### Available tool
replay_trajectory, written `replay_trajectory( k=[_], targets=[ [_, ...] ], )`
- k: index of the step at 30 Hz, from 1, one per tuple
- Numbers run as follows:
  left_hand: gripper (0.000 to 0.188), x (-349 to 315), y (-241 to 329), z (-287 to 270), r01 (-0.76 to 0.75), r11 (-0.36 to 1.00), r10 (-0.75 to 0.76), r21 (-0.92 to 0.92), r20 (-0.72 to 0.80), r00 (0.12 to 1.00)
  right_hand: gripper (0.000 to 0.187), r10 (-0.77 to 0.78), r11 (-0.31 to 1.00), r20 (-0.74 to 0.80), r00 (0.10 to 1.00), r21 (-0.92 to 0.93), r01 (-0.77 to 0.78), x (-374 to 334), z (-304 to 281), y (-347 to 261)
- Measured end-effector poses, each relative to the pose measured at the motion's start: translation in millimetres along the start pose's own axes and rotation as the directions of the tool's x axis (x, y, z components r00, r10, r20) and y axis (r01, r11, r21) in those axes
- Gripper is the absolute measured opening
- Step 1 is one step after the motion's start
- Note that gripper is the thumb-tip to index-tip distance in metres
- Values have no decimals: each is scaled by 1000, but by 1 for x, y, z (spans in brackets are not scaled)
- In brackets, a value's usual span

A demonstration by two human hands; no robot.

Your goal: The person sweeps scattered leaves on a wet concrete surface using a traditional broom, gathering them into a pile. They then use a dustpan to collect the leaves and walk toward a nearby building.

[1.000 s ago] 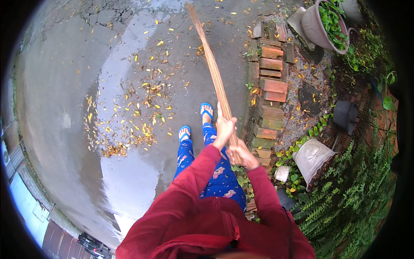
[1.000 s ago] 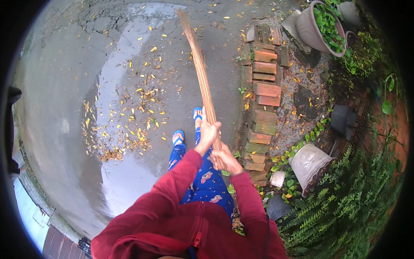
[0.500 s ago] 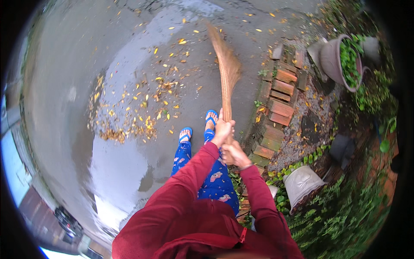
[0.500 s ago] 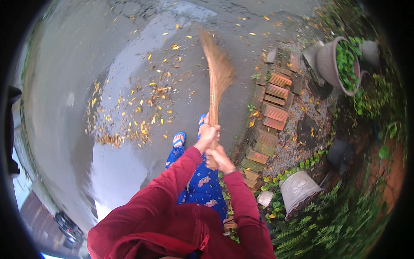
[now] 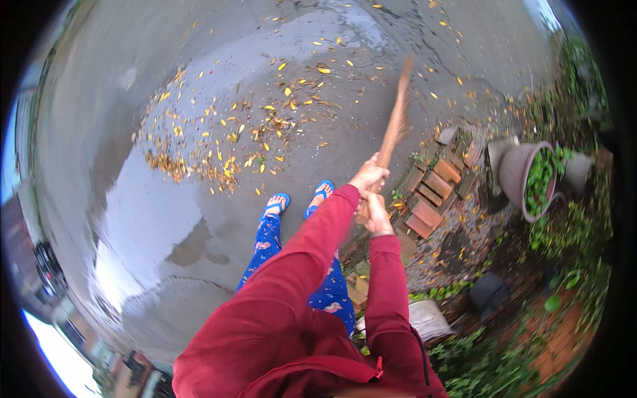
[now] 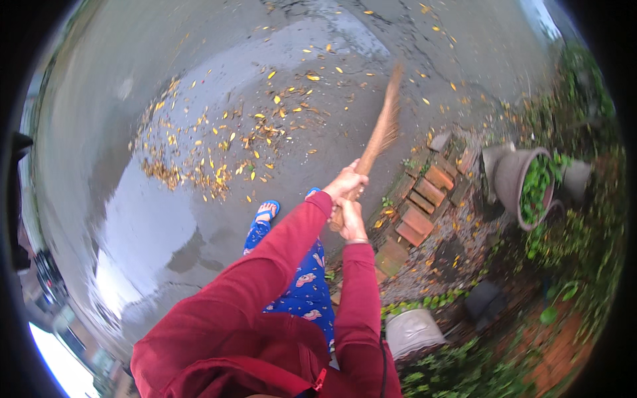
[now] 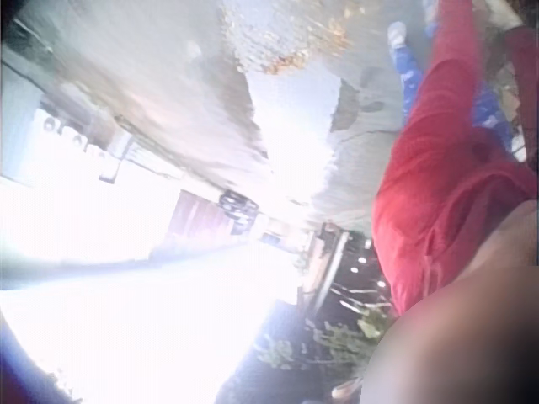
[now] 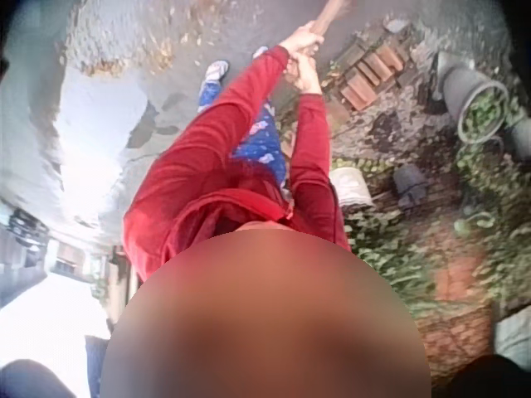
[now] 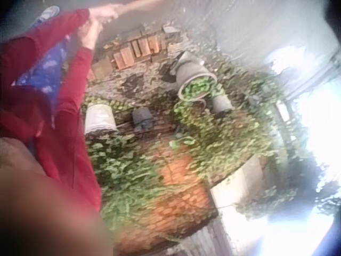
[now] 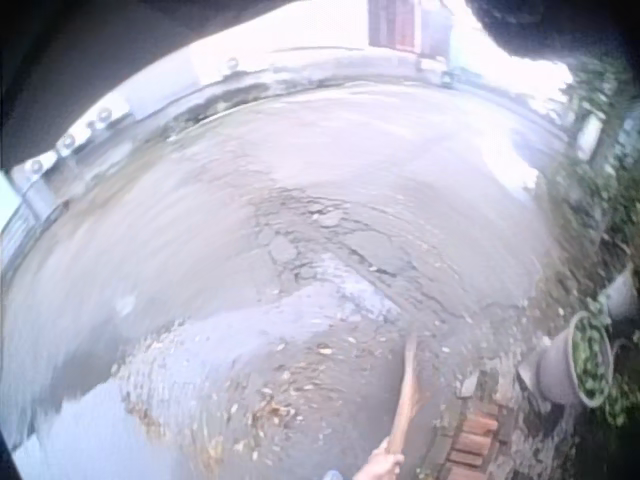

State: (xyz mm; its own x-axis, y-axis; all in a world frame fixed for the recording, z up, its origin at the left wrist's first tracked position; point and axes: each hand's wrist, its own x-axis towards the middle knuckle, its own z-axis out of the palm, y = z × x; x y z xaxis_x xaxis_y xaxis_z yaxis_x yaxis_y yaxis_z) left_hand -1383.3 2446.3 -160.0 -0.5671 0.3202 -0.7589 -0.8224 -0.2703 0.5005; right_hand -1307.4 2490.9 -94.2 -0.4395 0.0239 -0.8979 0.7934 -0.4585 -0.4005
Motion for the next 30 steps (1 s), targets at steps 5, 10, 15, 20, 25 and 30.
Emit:
replay_trajectory(
  k=[5, 10, 15, 20, 25, 30],
  targets=[
    [82, -78, -18, -124, -33, 961, -40, -275, -255, 966, 14, 318, 857, 165, 933, -470, -209, 1, 72, 57],
    [78, -151, -8, -164, -162, 957, -18, -239, -609, 793, 18, 429, 878, 395, 812, -394, -272, -52, 100, 101],
    [89, -215, -25, -108, -98, 994, 106, 45, -569, 815, 22, 386, 921, 362, 849, -211, -328, -140, 64, 108],
    [88, -220, -67, -54, -1, 1000, 3, 7, -263, 965, 10, 318, 927, 156, 935, -260, -272, -178, 23, 109],
    [72, -194, -97, -117, 66, 998, -63, 24, -114, 991, 5, 392, 919, 103, 914, -96, -383, -140, 58, 166],
    [67, -276, -115, -261, -7, 955, -108, -297, -368, 924, 8, 560, 796, 250, 790, -429, -428, -134, 143, 254]
  ],
)
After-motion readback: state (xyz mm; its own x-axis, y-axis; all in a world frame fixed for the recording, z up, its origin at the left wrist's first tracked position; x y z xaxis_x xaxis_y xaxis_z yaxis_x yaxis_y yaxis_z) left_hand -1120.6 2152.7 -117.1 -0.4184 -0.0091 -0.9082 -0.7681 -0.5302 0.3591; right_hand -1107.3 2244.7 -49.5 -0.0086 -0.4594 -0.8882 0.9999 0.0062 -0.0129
